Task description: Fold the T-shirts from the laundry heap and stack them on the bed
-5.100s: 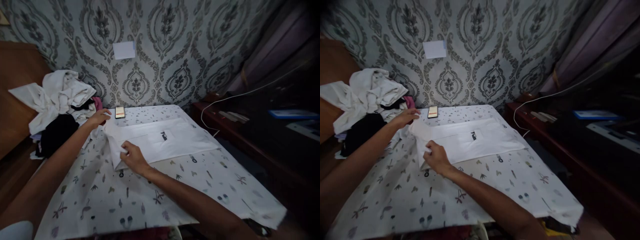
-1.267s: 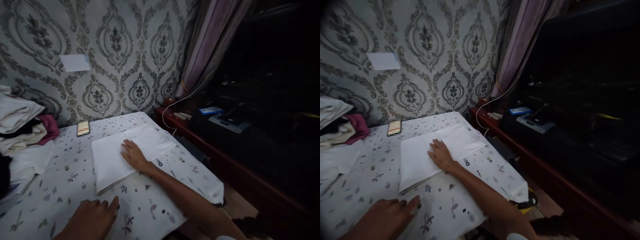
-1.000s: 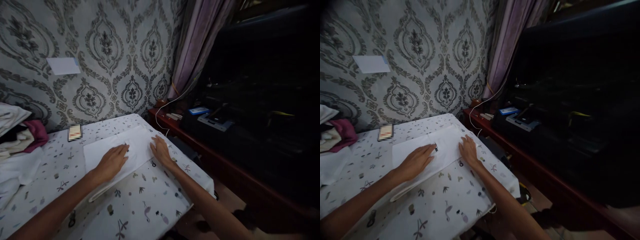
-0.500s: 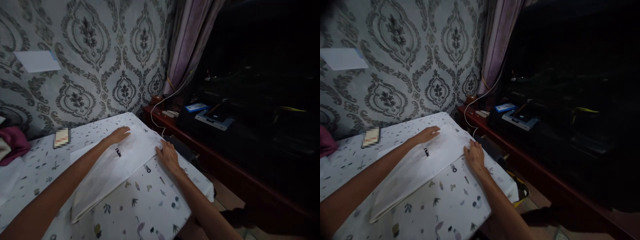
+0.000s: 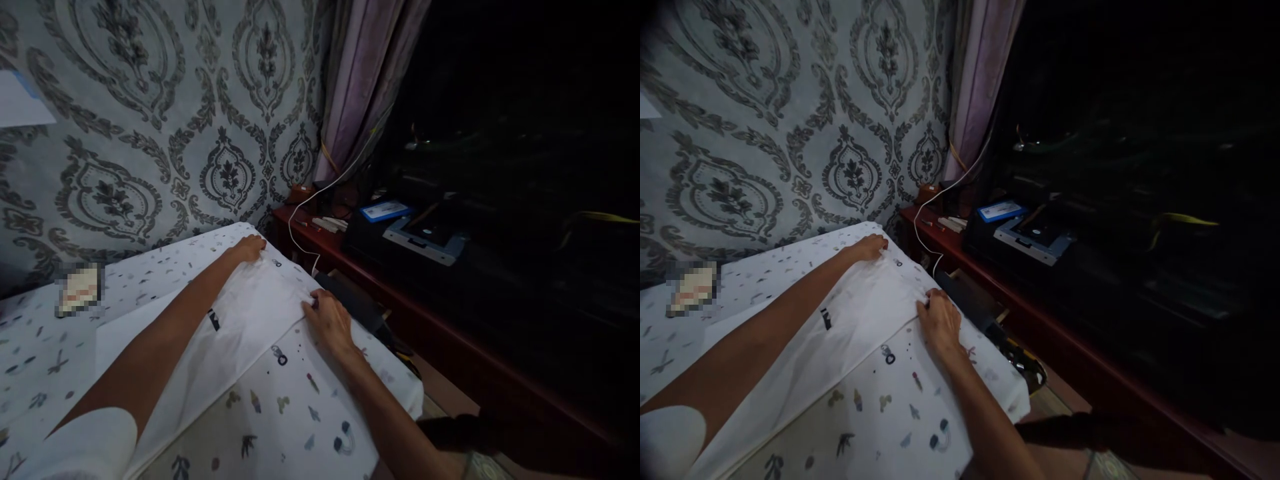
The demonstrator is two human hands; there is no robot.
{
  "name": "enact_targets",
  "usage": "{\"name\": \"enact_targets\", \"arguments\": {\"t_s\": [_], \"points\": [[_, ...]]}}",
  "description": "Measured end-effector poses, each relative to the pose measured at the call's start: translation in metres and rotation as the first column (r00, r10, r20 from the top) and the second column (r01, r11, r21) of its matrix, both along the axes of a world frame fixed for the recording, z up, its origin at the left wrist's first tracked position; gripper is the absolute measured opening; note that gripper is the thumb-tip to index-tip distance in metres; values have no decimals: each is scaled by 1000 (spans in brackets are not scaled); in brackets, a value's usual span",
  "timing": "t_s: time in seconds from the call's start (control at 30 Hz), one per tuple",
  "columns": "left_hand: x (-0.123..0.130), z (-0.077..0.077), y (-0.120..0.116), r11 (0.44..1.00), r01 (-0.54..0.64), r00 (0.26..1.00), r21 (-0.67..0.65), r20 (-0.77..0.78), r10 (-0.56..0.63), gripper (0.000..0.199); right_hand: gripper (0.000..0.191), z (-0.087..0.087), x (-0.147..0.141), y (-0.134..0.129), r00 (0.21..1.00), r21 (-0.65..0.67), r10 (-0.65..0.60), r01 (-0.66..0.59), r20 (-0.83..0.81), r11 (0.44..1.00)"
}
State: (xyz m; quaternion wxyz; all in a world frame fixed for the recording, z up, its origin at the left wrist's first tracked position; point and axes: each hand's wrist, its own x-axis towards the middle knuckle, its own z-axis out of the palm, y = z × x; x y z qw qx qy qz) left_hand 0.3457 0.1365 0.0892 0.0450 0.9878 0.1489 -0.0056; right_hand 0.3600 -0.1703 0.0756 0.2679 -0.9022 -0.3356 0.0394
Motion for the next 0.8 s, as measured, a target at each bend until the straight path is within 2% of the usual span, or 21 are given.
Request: {"name": "enact_targets", "arguments": {"t_s": [0.1,0.2,0.27,0.33,0.43,0.53,0.67,0.8], "points": [[-10,9,2,1000,14,999,2,43,-14,27,6,-5,4,2,998,163,-1,12,-67,987],[-34,25,6,1000,2,991,3,132,-3,28,10,-5,-1,4,977,411,109,-24,-183,911],[-59,37,12,1000,-13,981,0,192,13,27,17,3,-13,6,943,528,206,-39,-262,848],[-90,48,18,999,-32,970,-4,240,32,24,19,17,-31,7,919,576,279,-71,-280,815],[-148,57,21,998,-58,943,-35,325,66,21,12,39,-67,7,897,581,400,-226,-189,782],[-212,50,16,988,-94,902,-125,409,138,17,6,47,-110,8,818,527,570,-455,-70,718],[-282,29,5,962,-178,882,-209,399,250,16,14,32,-161,11,719,401,692,-655,69,641],[-320,16,0,938,-237,866,-253,383,322,16,15,21,-192,14,669,333,722,-730,174,596]]}}
